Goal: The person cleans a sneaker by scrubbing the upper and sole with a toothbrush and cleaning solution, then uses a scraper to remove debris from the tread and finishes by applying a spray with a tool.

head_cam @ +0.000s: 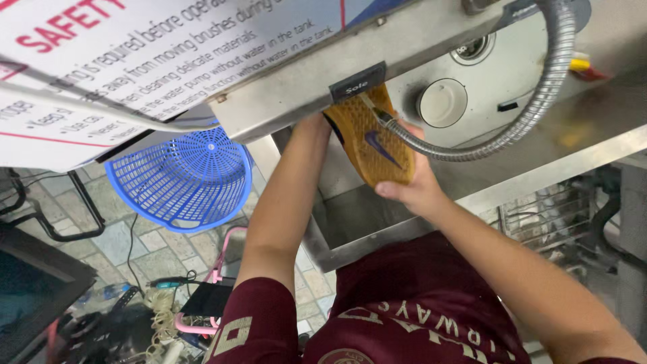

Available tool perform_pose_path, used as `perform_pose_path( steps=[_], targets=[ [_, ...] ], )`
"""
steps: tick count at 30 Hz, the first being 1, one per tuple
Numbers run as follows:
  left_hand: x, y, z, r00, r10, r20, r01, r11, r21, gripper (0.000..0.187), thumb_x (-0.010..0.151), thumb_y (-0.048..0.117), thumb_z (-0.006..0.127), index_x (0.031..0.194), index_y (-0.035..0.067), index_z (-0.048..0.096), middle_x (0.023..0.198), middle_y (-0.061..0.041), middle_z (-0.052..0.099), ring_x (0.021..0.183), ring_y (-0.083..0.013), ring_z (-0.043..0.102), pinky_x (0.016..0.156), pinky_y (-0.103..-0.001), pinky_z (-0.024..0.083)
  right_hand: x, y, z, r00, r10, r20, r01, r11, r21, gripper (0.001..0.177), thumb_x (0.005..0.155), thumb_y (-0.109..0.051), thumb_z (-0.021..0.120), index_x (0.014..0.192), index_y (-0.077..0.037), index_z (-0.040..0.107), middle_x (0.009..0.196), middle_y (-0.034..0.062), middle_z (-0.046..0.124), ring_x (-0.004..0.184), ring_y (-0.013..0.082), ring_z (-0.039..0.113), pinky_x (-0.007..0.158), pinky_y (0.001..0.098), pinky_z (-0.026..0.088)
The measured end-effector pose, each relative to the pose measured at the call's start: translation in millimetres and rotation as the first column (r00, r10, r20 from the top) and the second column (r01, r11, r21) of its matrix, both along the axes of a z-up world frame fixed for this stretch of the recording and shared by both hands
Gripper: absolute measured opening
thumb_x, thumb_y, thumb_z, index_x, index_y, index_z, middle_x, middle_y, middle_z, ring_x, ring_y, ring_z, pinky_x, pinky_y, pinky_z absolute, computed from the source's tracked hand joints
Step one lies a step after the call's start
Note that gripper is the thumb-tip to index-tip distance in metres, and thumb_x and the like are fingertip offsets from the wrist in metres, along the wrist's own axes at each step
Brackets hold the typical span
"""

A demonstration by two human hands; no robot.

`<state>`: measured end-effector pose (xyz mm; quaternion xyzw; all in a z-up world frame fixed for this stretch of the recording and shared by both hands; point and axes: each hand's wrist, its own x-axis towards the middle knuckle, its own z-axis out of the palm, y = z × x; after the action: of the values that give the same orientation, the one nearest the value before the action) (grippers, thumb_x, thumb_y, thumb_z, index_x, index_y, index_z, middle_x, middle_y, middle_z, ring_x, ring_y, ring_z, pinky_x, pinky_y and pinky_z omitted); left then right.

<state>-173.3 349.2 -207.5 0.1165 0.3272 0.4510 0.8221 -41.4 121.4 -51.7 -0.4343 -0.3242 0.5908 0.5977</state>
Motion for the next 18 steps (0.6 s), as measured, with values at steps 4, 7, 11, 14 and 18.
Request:
perform_pose_path(
  steps=[4,7,11,14,18],
  targets=[
    [-20.0,24.5,6.2,0.995,0.099,0.001,-0.099,0.994,0.038,0.062,0.104,0.054,0.041,0.13,0.001,0.06,0.129,-0.019,0.065,0.118,-0.0352,0.063,0.106,-0.051,0.05,-4.2,54.3,10.4,0.969,-0.103,-0.223,0.049,0.971,-0.236,0.094,0.083,-0.014,0.079,0.159,-0.005,0.023,0.147,0.0128,0.047,0.139,0.0238,0.047,0.115,0.0399,0.043],
    [-24.3,24.9,4.9,0.992,0.123,-0.005,-0.123,0.992,0.037,0.061,0.104,0.054,0.042,0.13,0.001,0.06,0.128,-0.019,0.065,0.118,-0.0349,0.063,0.105,-0.051,0.051,-9.5,61.2,27.8,0.97,-0.124,-0.208,0.059,0.954,-0.294,0.089,0.084,-0.016,0.077,0.157,-0.004,0.027,0.144,0.0115,0.05,0.137,0.0232,0.049,0.115,0.0381,0.043],
    [-13.8,20.8,4.1,0.995,0.104,0.002,-0.104,0.994,0.039,0.061,0.105,0.053,0.042,0.13,0.001,0.059,0.128,-0.02,0.065,0.117,-0.0345,0.063,0.104,-0.051,0.051,-7.9,36.9,27.9,0.997,-0.034,-0.071,0.022,0.986,-0.163,0.09,0.087,-0.016,0.08,0.158,-0.003,0.026,0.149,0.0128,0.048,0.145,0.0234,0.047,0.122,0.039,0.042],
    [-8.7,12.2,7.4,0.998,0.063,-0.005,-0.063,0.997,0.041,0.06,0.105,0.053,0.043,0.13,0.001,0.059,0.127,-0.02,0.065,0.116,-0.0342,0.064,0.103,-0.05,0.052,-14.4,9.1,12.8,1.0,-0.013,-0.022,0.012,0.999,-0.041,0.102,0.083,-0.014,0.085,0.16,-0.006,0.019,0.156,0.0108,0.037,0.15,0.022,0.037,0.126,0.041,0.036],
    [1.7,2.8,14.8,1.0,0.017,-0.013,-0.016,0.999,0.047,0.06,0.105,0.053,0.043,0.13,0.001,0.059,0.126,-0.02,0.065,0.116,-0.0338,0.064,0.102,-0.05,0.052,-11.5,-8.2,-4.7,0.998,0.007,-0.055,-0.01,0.999,-0.048,0.11,0.078,-0.016,0.087,0.159,-0.009,0.013,0.154,0.0104,0.036,0.146,0.0231,0.039,0.12,0.0421,0.038]
  ],
)
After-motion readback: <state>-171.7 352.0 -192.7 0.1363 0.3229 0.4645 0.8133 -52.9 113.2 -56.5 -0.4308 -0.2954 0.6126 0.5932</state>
